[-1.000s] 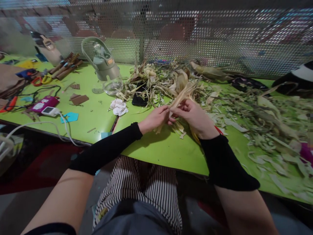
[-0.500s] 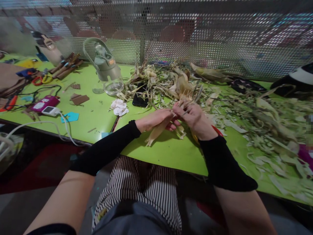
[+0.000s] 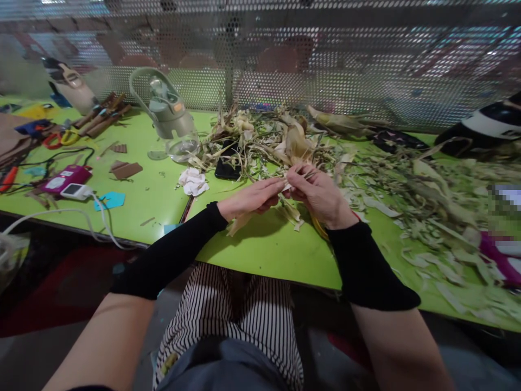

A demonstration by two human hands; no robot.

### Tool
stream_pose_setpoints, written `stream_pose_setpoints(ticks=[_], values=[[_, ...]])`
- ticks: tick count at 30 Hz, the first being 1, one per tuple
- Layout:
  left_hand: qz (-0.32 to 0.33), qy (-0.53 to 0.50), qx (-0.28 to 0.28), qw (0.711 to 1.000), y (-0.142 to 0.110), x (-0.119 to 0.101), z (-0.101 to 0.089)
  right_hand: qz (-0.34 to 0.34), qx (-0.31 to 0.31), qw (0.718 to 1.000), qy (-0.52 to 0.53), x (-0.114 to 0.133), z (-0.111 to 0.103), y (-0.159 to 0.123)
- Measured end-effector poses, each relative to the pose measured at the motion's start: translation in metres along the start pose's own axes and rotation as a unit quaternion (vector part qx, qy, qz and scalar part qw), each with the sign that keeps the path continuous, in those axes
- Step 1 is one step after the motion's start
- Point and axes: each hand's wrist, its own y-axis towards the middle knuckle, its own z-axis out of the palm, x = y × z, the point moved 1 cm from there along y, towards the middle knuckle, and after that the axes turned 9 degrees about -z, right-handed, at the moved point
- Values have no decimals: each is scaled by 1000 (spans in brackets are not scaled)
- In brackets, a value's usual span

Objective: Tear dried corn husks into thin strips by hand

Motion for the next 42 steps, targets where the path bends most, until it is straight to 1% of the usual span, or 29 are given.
stream_pose_setpoints(ticks=[2,4,7,10,12,14,16,19,21,23,28,31,34,36,39,42], values=[[-7,14,-5,1000,1,1,-1,2,24,999,-31,-1,1,-1],[-18,21,-12,1000,1,1,-3,6,31,999,-37,-1,1,-2],[-17,36,-18,999,-4,-3,-3,20,21,999,22,-4,2,-1],[17,112,-48,992,-12,-10,-1,28,8,996,81,-11,3,1],[36,176,-78,981,-14,-13,0,21,6,996,85,-14,3,2],[44,208,-95,973,-13,-13,0,8,16,997,73,-15,3,2],[35,190,-100,976,-11,-11,-2,-5,41,998,51,-12,3,2],[4,109,-96,989,-7,-6,-3,-32,70,997,16,-7,1,2],[-4,77,-87,993,-7,-4,-3,-51,61,997,-5,-5,-1,2],[1,70,-83,994,-7,-4,-2,-56,46,997,-20,-7,-1,3],[12,54,-111,992,-10,-4,2,-50,6,998,-24,-13,4,3],[17,52,-108,993,-9,-1,1,-53,-18,998,-23,-13,4,3],[34,60,-78,995,-4,4,-3,-46,0,999,-24,-12,3,2],[29,58,-56,996,-1,7,-5,-50,8,998,-26,-12,3,1],[9,61,-55,997,1,5,-5,-69,-16,997,-10,-17,2,0],[-2,47,-50,998,-2,1,-1,-67,-15,998,-9,-25,3,0]])
